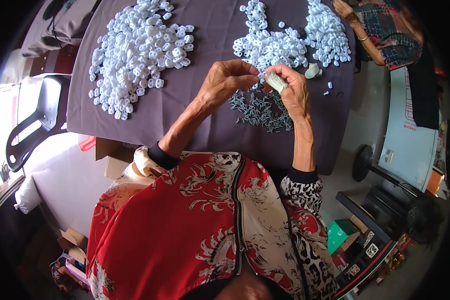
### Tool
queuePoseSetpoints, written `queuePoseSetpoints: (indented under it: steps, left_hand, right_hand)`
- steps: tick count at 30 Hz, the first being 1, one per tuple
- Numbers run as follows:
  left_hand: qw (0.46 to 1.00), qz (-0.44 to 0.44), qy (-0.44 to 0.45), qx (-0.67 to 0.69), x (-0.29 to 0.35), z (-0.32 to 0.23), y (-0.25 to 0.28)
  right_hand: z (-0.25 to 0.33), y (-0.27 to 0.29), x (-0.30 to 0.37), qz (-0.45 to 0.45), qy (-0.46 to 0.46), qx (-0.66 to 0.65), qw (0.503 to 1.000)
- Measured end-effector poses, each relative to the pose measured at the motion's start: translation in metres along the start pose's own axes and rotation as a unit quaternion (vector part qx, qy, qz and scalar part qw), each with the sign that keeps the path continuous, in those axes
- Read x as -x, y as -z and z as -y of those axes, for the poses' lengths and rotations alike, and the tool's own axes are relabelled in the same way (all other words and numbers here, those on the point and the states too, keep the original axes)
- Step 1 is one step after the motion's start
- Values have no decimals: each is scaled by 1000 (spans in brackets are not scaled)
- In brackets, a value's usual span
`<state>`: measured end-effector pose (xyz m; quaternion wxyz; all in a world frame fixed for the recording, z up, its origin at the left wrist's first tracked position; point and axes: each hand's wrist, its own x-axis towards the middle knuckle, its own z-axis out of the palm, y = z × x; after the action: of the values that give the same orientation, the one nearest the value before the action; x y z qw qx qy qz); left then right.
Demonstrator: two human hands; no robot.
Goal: The person assembles plastic cord locks by inserting small metal springs into the plastic pieces by hand.
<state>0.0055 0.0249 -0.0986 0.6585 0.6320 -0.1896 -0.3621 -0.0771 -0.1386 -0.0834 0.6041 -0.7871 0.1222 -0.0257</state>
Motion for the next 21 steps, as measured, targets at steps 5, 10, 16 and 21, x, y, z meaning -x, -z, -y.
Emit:
queuePoseSetpoints:
  steps: [5, 10, 16, 21]
  left_hand:
    - [987, 20, 42, 152, 0, 1, -12]
    - [963, -8, 52, 266, 2, -2, -18]
    - [947, -55, 37, 313, -4, 4, -3]
    - [951, -76, -9, 298, -4, -8, 18]
  right_hand:
    - [11, -4, 5, -25, 12, 3, 1000]
    - [11, -7, 7, -39, 42, 25, 998]
    - [11, -3, 7, -46, 23, -9, 999]
    - [-17, -1, 6, -57, 39, 164, 984]
